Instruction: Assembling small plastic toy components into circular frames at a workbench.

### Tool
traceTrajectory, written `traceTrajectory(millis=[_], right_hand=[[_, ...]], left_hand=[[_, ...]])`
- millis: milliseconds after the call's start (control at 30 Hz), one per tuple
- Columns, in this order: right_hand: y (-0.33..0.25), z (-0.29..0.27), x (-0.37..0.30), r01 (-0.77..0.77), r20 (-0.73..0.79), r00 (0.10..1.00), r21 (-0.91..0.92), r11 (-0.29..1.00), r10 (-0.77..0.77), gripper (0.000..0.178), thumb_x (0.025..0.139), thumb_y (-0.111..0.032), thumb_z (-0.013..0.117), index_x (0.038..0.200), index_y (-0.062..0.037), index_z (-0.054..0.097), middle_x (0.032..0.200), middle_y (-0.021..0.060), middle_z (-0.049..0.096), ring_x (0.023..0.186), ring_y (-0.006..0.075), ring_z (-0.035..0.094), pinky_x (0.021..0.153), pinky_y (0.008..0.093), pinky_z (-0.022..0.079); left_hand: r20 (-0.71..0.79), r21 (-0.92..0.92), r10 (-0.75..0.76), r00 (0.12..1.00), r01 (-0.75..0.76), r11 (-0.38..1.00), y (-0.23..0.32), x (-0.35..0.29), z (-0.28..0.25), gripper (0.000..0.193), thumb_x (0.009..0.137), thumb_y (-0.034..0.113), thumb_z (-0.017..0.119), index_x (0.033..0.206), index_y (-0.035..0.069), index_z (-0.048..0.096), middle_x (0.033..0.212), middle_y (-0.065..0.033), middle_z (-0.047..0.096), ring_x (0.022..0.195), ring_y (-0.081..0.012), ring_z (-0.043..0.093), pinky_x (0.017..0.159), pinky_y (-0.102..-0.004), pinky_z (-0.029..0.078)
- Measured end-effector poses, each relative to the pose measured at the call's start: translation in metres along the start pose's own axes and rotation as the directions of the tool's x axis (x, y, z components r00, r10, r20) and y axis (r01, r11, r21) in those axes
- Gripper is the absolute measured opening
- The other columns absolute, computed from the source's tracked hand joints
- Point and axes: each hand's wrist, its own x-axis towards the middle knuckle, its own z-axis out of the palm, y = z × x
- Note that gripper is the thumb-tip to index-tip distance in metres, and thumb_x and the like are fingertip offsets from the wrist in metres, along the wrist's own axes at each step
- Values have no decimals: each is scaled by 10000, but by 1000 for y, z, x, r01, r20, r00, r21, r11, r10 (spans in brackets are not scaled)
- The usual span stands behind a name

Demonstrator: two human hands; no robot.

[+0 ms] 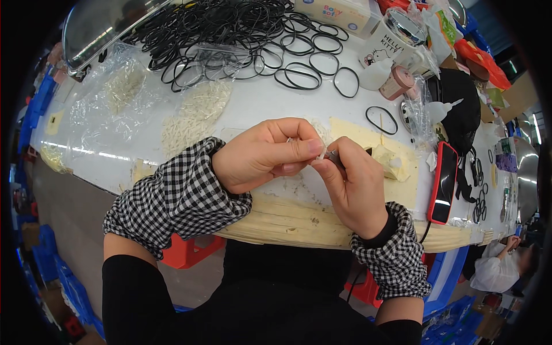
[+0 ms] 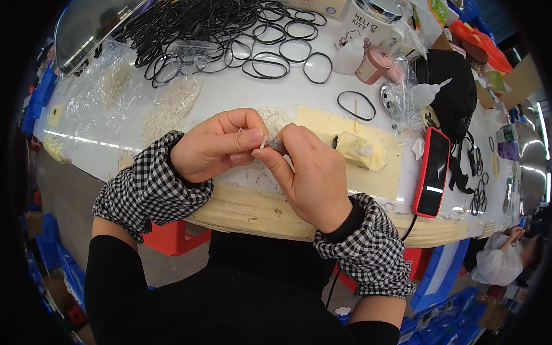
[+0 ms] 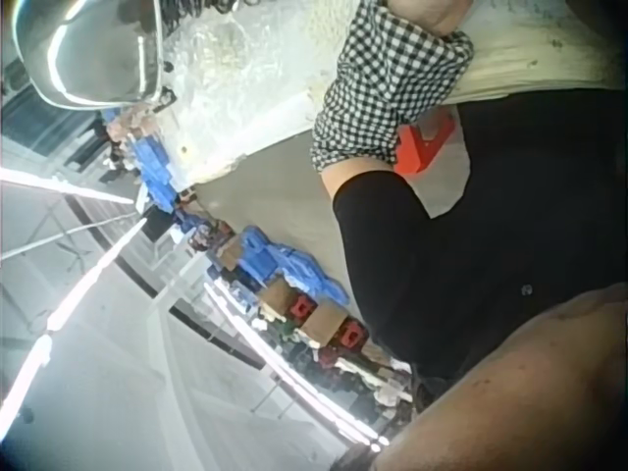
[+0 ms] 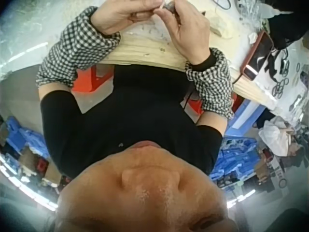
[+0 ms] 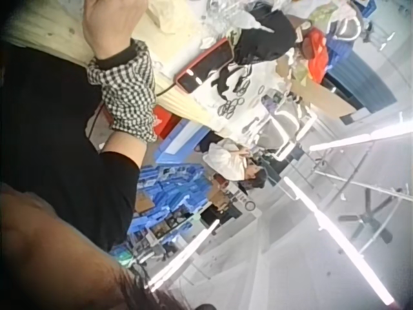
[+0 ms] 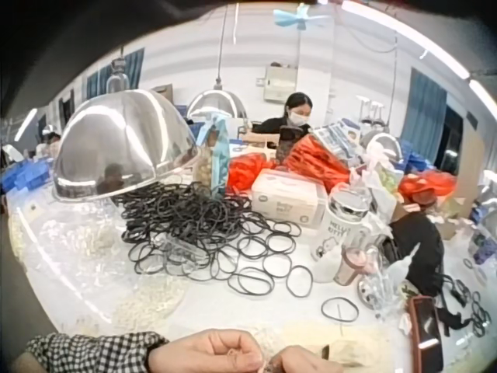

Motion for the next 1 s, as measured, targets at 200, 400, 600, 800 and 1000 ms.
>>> traceTrajectory(millis=[200, 400, 600, 800, 1000], right_hand=[[1, -1, -1, 8, 7, 1000, 3, 1000, -8, 311, 867, -288, 658, 778, -33, 503, 665, 93, 513, 552, 261, 518, 482, 347, 404], [2, 0, -1, 35, 7, 999, -7, 999, -35, 303, 873, -281, 651, 779, -37, 498, 653, 94, 499, 553, 270, 511, 482, 352, 404], [2, -1, -1, 38, 22, 999, -20, 999, -38, 299, 880, -276, 642, 775, -39, 493, 649, 95, 492, 557, 272, 510, 484, 353, 402], [2, -1, -1, 18, 60, 998, 7, 1000, -19, 296, 870, -273, 658, 782, -41, 496, 658, 85, 505, 557, 260, 512, 484, 348, 403], [-3, 2, 2, -35, 54, 998, 18, 999, 34, 216, 825, -207, 698, 821, -61, 538, 712, 63, 541, 578, 235, 552, 504, 328, 440]], left_hand=[[15, 10, -5, 1000, 5, 1000, -1, 2, -2, 150, 946, 229, 590, 937, 80, 579, 751, 66, 509, 630, -34, 380, 588, -177, 336], [2, 22, -4, 1000, 3, 1000, 0, 1, -1, 155, 943, 235, 595, 933, 81, 578, 738, 71, 496, 628, -33, 380, 580, -179, 328], [18, 32, -2, 1000, 1, 1000, 1, 1, -1, 137, 966, 194, 542, 908, 70, 540, 795, 28, 518, 625, -30, 361, 559, -176, 300], [-2, 48, 1, 1000, 0, 999, 3, 1, -1, 144, 955, 207, 561, 913, 69, 555, 779, 35, 506, 621, -29, 366, 570, -179, 304], [-209, 28, 45, 977, -40, 999, 8, 3, -10, 150, 943, 184, 541, 880, 47, 548, 740, 42, 474, 612, -42, 375, 563, -187, 297]])
